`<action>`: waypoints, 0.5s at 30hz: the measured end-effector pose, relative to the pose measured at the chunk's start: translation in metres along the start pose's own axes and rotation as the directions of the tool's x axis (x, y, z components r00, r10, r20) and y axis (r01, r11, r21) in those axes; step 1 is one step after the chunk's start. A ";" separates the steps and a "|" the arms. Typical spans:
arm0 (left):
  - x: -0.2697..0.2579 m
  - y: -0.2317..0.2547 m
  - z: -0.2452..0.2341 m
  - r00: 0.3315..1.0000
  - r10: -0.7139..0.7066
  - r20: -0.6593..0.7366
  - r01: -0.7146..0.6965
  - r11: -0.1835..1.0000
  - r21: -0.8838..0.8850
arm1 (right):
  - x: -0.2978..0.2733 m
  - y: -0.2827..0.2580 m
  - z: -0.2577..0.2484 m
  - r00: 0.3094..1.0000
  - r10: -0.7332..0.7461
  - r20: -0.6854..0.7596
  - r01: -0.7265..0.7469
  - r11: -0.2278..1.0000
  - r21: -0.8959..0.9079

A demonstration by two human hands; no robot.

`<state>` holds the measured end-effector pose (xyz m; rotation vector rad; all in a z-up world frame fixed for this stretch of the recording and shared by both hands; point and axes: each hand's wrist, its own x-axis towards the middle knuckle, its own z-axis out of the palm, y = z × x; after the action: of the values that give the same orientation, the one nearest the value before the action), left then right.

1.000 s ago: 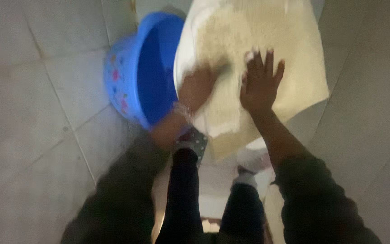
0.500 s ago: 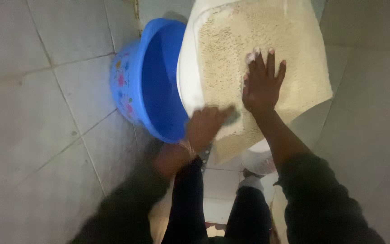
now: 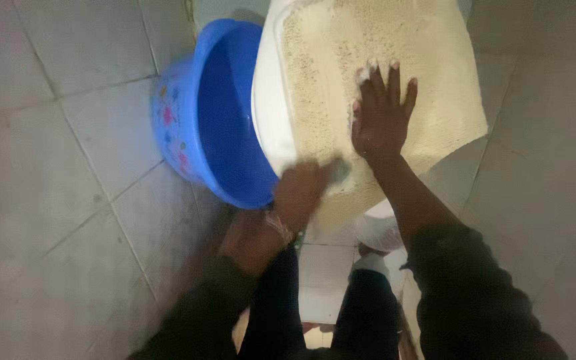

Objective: The person scrubs a beige mat with a brush and soapy water on top of a toilet. The person repeatedly applies the brush to the surface of the mat, moving it across the material to clean it.

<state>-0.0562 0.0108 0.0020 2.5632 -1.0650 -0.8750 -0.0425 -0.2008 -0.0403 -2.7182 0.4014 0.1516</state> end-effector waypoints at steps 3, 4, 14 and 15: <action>-0.017 0.006 -0.002 0.999 0.045 -0.024 -0.047 0.995 -0.092 | -0.001 0.001 0.002 0.994 -0.090 -0.057 0.084 0.992 -0.098; -0.010 0.000 -0.004 0.999 0.032 -0.040 -0.038 0.984 -0.172 | -0.002 0.000 0.002 0.999 -0.044 -0.026 0.042 0.997 -0.064; 0.145 -0.092 -0.028 0.838 -0.001 -0.545 0.149 0.962 0.229 | -0.001 0.004 0.002 0.995 -0.083 -0.055 0.072 0.982 -0.173; 0.151 -0.090 -0.031 0.823 -0.005 -0.568 0.176 0.953 0.247 | -0.001 0.005 0.005 0.994 -0.087 -0.072 0.073 0.982 -0.174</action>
<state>0.0981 -0.0320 -0.0773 2.8441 -0.9330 0.0669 -0.0455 -0.2032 -0.0465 -2.9120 0.3133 0.0587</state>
